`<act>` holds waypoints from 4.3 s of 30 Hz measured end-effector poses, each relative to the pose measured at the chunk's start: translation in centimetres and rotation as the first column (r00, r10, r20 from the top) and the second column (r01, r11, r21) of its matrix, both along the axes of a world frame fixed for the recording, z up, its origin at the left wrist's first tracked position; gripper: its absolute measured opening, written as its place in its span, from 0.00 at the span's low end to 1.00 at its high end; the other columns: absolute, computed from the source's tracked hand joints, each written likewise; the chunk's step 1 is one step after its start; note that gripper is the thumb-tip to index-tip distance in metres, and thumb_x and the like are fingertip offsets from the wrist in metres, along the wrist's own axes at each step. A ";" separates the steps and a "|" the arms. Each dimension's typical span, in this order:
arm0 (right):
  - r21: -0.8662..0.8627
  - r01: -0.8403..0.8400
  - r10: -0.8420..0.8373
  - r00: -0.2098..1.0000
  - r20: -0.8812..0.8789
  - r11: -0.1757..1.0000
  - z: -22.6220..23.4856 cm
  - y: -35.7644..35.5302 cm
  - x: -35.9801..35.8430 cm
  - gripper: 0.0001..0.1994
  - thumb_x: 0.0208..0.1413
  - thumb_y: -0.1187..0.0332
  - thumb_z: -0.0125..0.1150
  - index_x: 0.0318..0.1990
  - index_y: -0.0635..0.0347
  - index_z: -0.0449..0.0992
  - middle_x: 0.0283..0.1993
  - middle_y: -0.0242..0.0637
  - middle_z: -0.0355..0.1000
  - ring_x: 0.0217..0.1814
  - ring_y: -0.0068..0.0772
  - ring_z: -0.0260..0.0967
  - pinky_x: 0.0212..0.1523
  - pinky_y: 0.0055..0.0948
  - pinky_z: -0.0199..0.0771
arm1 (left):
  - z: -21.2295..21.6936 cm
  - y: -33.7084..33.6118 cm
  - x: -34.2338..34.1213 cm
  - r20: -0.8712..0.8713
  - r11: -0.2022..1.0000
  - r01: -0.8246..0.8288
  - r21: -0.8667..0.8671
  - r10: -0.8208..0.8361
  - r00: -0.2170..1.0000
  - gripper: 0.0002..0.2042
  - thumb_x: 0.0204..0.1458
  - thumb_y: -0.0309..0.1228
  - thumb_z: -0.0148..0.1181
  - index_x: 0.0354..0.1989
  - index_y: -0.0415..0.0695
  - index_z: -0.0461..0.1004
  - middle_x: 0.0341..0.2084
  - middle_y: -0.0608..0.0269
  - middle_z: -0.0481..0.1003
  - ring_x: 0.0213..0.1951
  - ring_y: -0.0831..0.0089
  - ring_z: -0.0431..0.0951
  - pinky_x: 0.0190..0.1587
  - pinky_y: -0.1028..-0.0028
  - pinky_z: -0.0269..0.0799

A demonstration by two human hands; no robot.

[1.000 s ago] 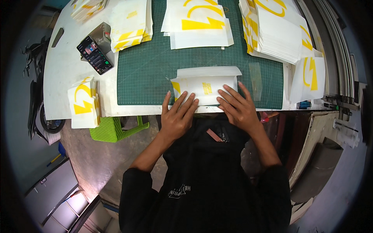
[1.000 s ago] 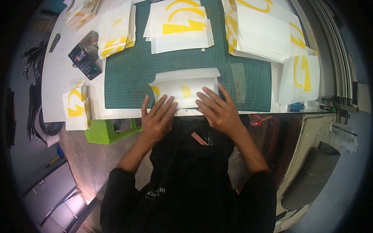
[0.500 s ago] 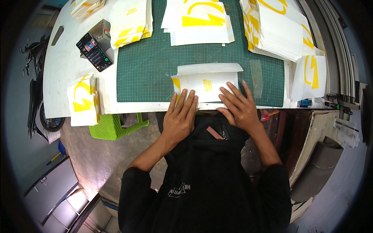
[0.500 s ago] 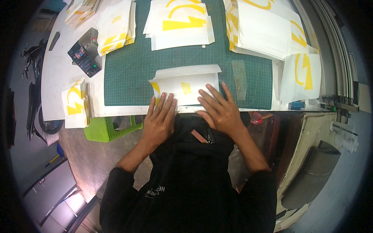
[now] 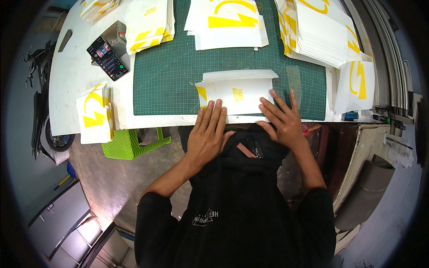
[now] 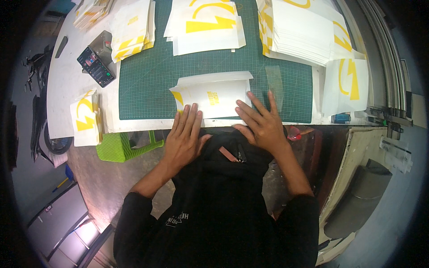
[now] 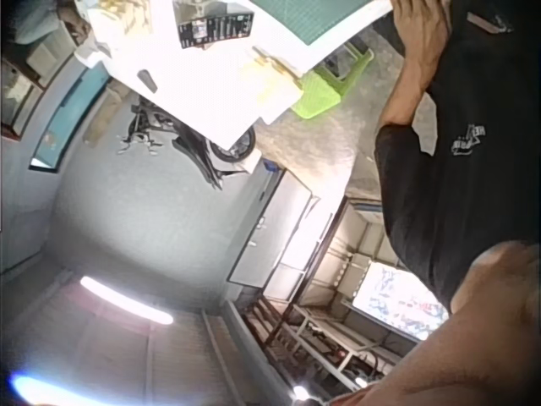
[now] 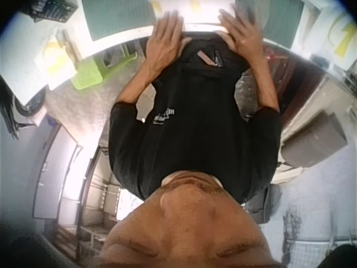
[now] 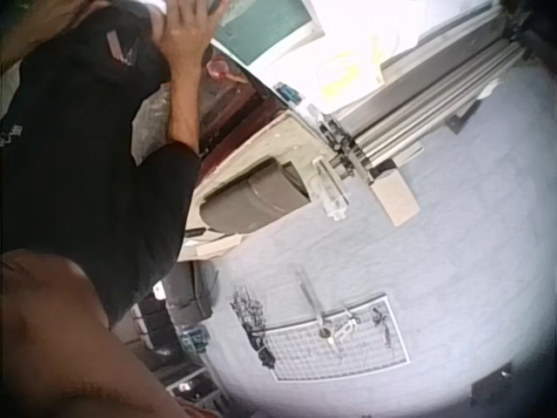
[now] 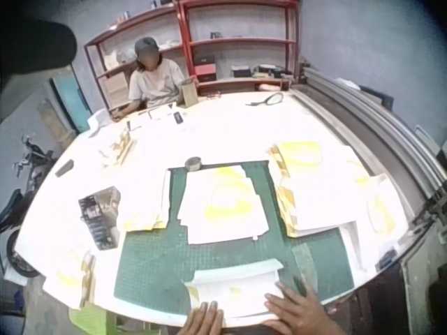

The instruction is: The person folds white paper sheets printed with a yellow logo in half on a green cutting mat. They smooth the crease with their hands and stack the folded sheets into a pile. The process is repeated for multiple sheets throughout the clip.

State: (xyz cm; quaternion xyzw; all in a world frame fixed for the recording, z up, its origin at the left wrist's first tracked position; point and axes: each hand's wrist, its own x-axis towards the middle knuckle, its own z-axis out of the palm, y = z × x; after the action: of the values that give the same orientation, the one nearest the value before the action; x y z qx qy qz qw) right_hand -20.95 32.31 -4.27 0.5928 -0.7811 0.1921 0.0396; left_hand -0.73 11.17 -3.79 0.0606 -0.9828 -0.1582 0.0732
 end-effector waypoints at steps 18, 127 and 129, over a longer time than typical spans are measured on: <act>-0.236 0.071 -0.053 0.995 0.082 0.969 7.3 -6.4 -1.8 0.24 0.54 0.58 0.75 0.57 0.53 0.81 0.56 0.44 0.80 0.67 0.49 0.71 0.76 0.64 0.51 | 0.5 2.2 -1.0 0.099 0.987 -0.012 -0.163 0.028 0.995 0.40 0.58 0.62 0.59 0.77 0.62 0.61 0.80 0.58 0.51 0.76 0.31 0.47 0.74 0.32 0.46; 0.010 0.488 -0.368 0.643 0.672 0.873 2.3 -7.7 4.5 0.11 0.60 0.72 0.70 0.45 0.70 0.78 0.23 0.44 0.78 0.22 0.31 0.76 0.26 0.33 0.72 | 1.3 -8.5 -5.2 0.149 0.993 0.056 -0.106 -0.039 0.988 0.35 0.71 0.49 0.45 0.79 0.36 0.51 0.80 0.50 0.49 0.81 0.52 0.45 0.77 0.35 0.29; 0.118 0.570 -0.495 0.571 0.655 0.813 1.4 -3.5 2.3 0.12 0.61 0.71 0.70 0.47 0.71 0.79 0.24 0.45 0.78 0.23 0.32 0.76 0.27 0.35 0.74 | 1.1 -8.3 -4.7 0.158 0.993 0.048 -0.112 -0.030 0.987 0.36 0.70 0.48 0.46 0.78 0.36 0.51 0.80 0.49 0.50 0.80 0.51 0.46 0.77 0.35 0.29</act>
State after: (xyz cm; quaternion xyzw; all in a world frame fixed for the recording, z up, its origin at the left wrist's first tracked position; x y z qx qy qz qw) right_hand -18.63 28.79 -2.85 0.2197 -0.8732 0.4081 -0.1506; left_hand -5.45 2.83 -2.70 0.0491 -0.9940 -0.0975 -0.0035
